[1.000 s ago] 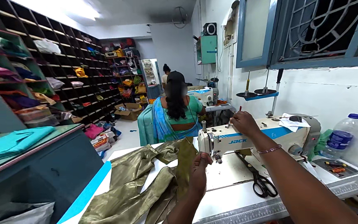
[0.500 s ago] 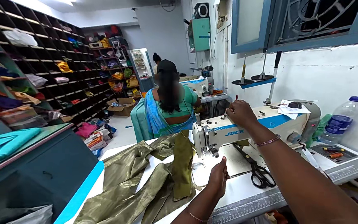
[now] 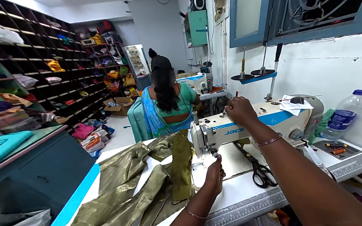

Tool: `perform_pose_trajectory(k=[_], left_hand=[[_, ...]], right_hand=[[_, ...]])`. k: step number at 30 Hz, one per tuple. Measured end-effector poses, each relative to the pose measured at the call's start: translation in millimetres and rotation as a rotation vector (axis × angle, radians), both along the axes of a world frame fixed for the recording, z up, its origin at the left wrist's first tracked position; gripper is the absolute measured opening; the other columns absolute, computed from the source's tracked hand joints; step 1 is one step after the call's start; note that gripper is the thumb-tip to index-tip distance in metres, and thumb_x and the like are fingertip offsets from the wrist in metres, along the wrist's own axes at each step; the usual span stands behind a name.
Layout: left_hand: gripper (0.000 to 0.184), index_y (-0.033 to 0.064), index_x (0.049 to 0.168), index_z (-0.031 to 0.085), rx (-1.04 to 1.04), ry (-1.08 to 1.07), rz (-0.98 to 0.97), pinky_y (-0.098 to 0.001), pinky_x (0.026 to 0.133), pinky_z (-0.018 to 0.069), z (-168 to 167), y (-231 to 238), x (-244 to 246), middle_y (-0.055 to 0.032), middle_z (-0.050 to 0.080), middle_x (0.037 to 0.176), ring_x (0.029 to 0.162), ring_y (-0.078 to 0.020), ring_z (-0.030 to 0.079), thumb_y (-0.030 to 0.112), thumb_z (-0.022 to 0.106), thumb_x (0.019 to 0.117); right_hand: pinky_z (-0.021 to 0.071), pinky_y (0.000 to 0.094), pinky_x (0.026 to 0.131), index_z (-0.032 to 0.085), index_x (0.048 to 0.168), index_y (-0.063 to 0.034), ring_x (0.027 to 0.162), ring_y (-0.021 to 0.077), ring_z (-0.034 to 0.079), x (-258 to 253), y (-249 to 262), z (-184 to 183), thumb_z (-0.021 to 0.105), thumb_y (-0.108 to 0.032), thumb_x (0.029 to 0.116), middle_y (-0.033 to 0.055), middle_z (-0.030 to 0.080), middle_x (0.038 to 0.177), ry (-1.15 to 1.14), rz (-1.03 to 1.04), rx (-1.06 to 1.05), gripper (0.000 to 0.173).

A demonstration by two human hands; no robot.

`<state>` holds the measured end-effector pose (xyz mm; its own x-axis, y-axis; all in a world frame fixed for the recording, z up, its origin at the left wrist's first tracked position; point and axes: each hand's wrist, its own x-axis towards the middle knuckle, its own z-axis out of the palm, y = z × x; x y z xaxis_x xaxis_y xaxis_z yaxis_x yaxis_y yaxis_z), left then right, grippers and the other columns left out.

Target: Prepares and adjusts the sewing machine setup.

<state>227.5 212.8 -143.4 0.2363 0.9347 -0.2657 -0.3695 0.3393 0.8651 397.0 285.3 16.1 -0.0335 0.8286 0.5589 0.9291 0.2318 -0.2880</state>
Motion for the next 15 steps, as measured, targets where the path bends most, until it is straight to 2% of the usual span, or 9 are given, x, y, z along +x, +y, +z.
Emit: perform_pose_trajectory(k=[10, 15], left_hand=[[0.031, 0.0089, 0.085, 0.049, 0.009, 0.038, 0.039, -0.0196, 0.055, 0.0426, -1.4, 5.0, -6.5, 0.0024, 0.04, 0.063, 0.051, -0.0076, 0.041, 0.026, 0.047, 0.1103], [0.029, 0.0068, 0.084, 0.054, 0.058, 0.077, 0.082, -0.0191, 0.055, 0.0429, -0.7, 6.5, -12.3, 0.0021, 0.042, 0.064, 0.052, -0.007, 0.043, 0.022, 0.05, 0.1088]], right_hand=[[0.0411, 0.0559, 0.101, 0.068, 0.098, 0.0091, 0.112, 0.0417, 0.06, -0.6, 0.2, 0.0, 0.053, -0.015, 0.1044, 0.0253, 0.065, 0.105, 0.002, -0.001, 0.006, 0.029], [0.0415, 0.0553, 0.099, 0.068, 0.095, 0.0088, 0.109, 0.0413, 0.06, -0.7, 0.0, 0.5, 0.053, -0.015, 0.1042, 0.0246, 0.064, 0.101, -0.001, -0.001, 0.01, 0.029]])
